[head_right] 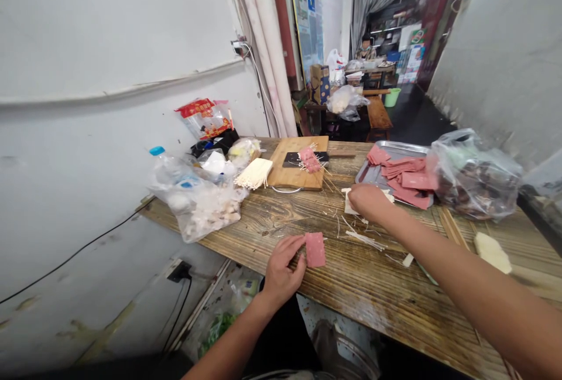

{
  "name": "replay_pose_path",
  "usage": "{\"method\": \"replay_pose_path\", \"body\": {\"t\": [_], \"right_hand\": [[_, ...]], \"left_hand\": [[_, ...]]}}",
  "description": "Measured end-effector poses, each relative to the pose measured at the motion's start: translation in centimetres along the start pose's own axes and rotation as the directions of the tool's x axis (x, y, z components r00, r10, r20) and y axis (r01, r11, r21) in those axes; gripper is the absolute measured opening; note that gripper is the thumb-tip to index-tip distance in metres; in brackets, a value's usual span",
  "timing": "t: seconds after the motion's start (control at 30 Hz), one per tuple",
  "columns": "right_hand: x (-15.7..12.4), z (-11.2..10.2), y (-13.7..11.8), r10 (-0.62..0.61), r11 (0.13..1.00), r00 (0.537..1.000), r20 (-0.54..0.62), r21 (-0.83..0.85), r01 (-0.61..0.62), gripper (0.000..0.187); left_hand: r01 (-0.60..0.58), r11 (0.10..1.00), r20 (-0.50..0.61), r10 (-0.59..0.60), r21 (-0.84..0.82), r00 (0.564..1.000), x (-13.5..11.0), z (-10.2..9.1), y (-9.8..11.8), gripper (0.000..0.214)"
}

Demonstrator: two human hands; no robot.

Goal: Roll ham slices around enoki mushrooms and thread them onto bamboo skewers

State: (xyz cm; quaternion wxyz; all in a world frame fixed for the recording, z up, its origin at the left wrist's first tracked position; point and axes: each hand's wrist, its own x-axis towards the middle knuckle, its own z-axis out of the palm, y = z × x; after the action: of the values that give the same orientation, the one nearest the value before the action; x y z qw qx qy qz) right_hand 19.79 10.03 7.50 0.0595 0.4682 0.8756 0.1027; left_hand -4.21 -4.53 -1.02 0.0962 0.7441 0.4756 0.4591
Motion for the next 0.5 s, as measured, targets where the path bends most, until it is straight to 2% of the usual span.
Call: {"method": "replay_pose_path", "body": {"t": [0.2, 0.37, 0.43, 0.5], "right_hand": [[0.7, -0.1, -1.1, -0.034, 0.999, 0.999, -0.018, 0.023, 0.035, 0.02], [0.3, 0.3, 0.2, 0.041, 0.997, 0.997, -0.072, 0.074, -0.036, 0.02], [0.0, 0.9, 1.2, 0.12, 0.978, 0.986, -0.113, 0.183, -0.098, 0.022], [-0.5, 1.8, 2.3, 0.248, 0.898, 0.955, -0.161, 0.408, -0.164, 0.023]], "left_hand": [[-0.002, 1.0, -0.004, 0.002, 0.022, 1.0, 0.0, 0.0, 0.1, 0.04], [0.003, 1.0, -0.015, -0.003, 0.017, 1.0, 0.0, -0.1, 0.1, 0.039], [0.005, 1.0, -0.009, -0.005, 0.009, 1.0, 0.1, -0.1, 0.2, 0.039], [0.01, 1.0, -0.004, -0.01, 0.004, 1.0, 0.1, -0.1, 0.2, 0.041]]}}
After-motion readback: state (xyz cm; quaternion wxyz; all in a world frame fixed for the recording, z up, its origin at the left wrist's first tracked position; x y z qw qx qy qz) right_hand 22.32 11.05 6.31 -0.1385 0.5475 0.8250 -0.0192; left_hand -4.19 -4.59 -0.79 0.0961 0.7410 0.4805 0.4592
